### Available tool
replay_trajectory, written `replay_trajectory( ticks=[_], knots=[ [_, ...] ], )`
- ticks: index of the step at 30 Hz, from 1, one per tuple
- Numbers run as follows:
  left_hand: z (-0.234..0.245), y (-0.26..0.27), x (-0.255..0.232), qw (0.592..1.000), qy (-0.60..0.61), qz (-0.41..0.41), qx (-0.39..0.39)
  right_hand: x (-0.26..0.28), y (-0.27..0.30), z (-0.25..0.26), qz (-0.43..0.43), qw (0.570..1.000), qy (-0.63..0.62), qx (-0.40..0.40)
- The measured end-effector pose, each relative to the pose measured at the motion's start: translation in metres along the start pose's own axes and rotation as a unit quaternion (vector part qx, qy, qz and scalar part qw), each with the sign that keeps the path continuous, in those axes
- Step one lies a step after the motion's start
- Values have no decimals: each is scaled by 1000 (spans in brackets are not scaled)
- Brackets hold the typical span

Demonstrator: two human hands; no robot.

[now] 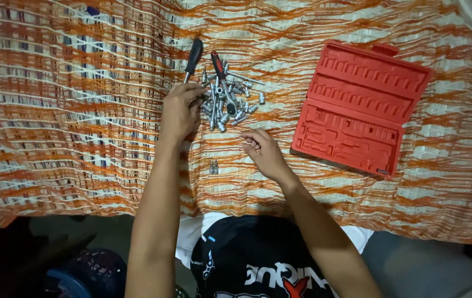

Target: Organizing screwdriver bits and socket wrench parts back into a red plastic case.

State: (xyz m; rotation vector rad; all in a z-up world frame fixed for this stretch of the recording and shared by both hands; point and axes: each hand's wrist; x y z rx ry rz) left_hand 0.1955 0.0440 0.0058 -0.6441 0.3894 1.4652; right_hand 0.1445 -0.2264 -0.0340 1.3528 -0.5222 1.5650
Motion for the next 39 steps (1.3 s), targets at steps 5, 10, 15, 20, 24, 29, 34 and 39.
replay_trajectory(
  ticks=[5,10,15,20,24,29,34,39],
  knots=[
    [4,11,1,999,17,42,-13,-2,-2,-1,-8,1000,2,1],
    [8,17,-6,994,56,89,-30,-4,-1,-2,-10,1000,10,1],
    [16,25,-18,902,329,280,-26,-7,-1,-4,-7,1000,-2,-8],
    [6,49,-12,833,449,321,-41,-4,-1,-4,1,1000,0,-13],
    [-5,61,-2,826,476,298,-52,0,0,-3,-18,1000,16,-5],
    [2,51,-10,926,237,291,-49,3,-1,-5,-24,1000,7,-10],
    [-19,24,-13,983,-8,166,-82,5,1,-4,-25,1000,-1,-17],
    [-25,-5,-39,991,-98,76,-59,2,2,-5,-22,999,5,-26]
  ],
)
Point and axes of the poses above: each hand's wrist, its own y-axis away from the middle knuckle, its own z-axis out of the back of the hand, x = y × z, and after that the axes turned 3 degrees about -y, right-handed
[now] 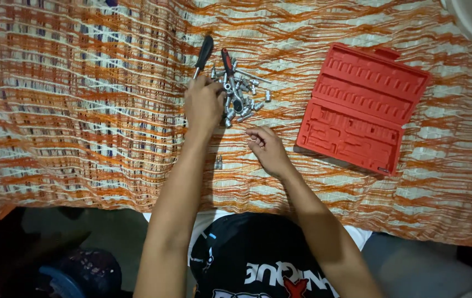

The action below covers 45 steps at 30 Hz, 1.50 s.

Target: Organizing screwdriver bits and socket wrench parts back into a red plastic case.

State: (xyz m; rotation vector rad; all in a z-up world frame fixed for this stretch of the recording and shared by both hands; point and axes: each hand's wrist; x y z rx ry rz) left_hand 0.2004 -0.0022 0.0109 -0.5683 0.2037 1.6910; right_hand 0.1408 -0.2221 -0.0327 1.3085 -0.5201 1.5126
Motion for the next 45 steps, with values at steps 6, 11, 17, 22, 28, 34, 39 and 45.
replay_trajectory(
  ticks=[6,11,17,22,28,34,39,45],
  knots=[
    [-4,1,4,1000,-3,0,22,-5,1,1,28,1000,-8,4],
    [26,36,14,995,62,1,79,-11,0,-1,32,999,-3,-1],
    [42,82,11,953,66,-46,291,-1,4,-1,30,1000,-2,1],
    [34,91,10,947,28,-107,302,-5,8,-3,24,1000,-2,-15],
    [64,116,10,965,77,-60,244,7,20,-17,117,989,80,-47],
    [65,151,1,973,74,-12,220,48,42,-39,168,970,161,76],
    [40,162,12,984,79,-12,159,20,37,-54,183,968,166,30],
    [55,144,5,980,96,-35,170,23,30,-55,164,975,147,31]
  ],
)
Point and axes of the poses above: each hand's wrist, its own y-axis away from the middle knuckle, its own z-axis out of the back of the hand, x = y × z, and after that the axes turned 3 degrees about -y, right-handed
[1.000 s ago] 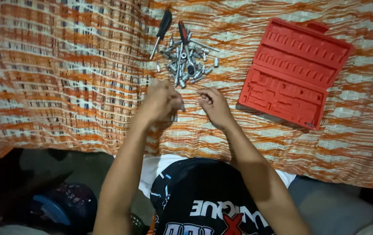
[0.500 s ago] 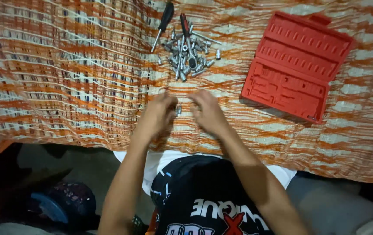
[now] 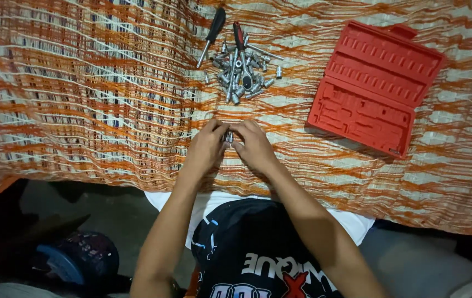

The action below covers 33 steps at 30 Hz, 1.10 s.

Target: Organizing screwdriver bits and socket wrench parts back into a red plastic case.

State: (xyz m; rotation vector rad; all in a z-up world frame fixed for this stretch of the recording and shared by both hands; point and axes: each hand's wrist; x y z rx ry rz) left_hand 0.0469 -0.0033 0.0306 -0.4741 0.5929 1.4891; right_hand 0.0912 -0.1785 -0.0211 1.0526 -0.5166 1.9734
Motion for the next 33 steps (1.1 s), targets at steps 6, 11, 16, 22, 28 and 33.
replay_trajectory(
  ticks=[6,11,16,22,28,33],
  knots=[
    [-1,-2,16,998,10,10,68,-2,1,0,-18,1000,-22,9],
    [3,-5,12,997,16,15,74,1,3,1,1,1000,-20,-8],
    [23,-12,-2,998,19,3,60,22,-2,24,-16,1000,-25,6],
    [19,-53,20,998,-11,27,-47,-1,-23,52,-146,983,-102,-39],
    [2,-110,24,988,-16,26,-149,-7,-59,72,-89,993,-11,-77],
    [14,-124,12,984,-120,-17,-132,-7,-100,63,-32,996,46,-71]
  ],
)
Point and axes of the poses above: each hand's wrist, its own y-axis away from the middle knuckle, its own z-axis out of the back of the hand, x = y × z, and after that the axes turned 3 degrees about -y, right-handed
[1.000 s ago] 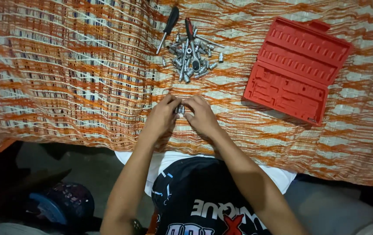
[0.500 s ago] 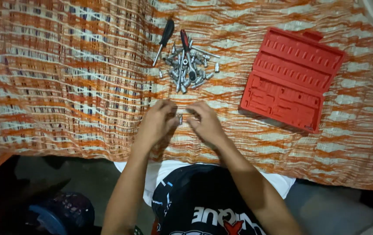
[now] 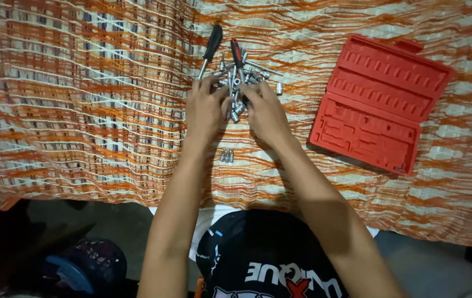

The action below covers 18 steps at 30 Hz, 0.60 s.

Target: Organizing screwdriver bits and socket wrench parts back into a red plastic case.

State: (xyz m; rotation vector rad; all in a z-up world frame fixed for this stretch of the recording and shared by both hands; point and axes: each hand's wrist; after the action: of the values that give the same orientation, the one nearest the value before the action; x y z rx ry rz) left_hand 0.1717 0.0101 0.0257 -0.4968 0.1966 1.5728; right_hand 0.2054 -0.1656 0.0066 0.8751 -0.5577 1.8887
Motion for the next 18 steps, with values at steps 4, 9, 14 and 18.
replay_trajectory(
  ticks=[4,9,14,18],
  knots=[
    [-1,14,9,1000,6,15,-10,16,-29,5,7,999,46,11],
    [-12,32,26,999,-10,25,-39,10,-37,12,-36,995,38,80],
    [-9,32,25,999,7,30,-45,-23,-32,-1,-24,999,10,32],
    [-19,33,33,997,22,40,-66,-29,-30,-1,-13,999,-44,-5]
  ],
)
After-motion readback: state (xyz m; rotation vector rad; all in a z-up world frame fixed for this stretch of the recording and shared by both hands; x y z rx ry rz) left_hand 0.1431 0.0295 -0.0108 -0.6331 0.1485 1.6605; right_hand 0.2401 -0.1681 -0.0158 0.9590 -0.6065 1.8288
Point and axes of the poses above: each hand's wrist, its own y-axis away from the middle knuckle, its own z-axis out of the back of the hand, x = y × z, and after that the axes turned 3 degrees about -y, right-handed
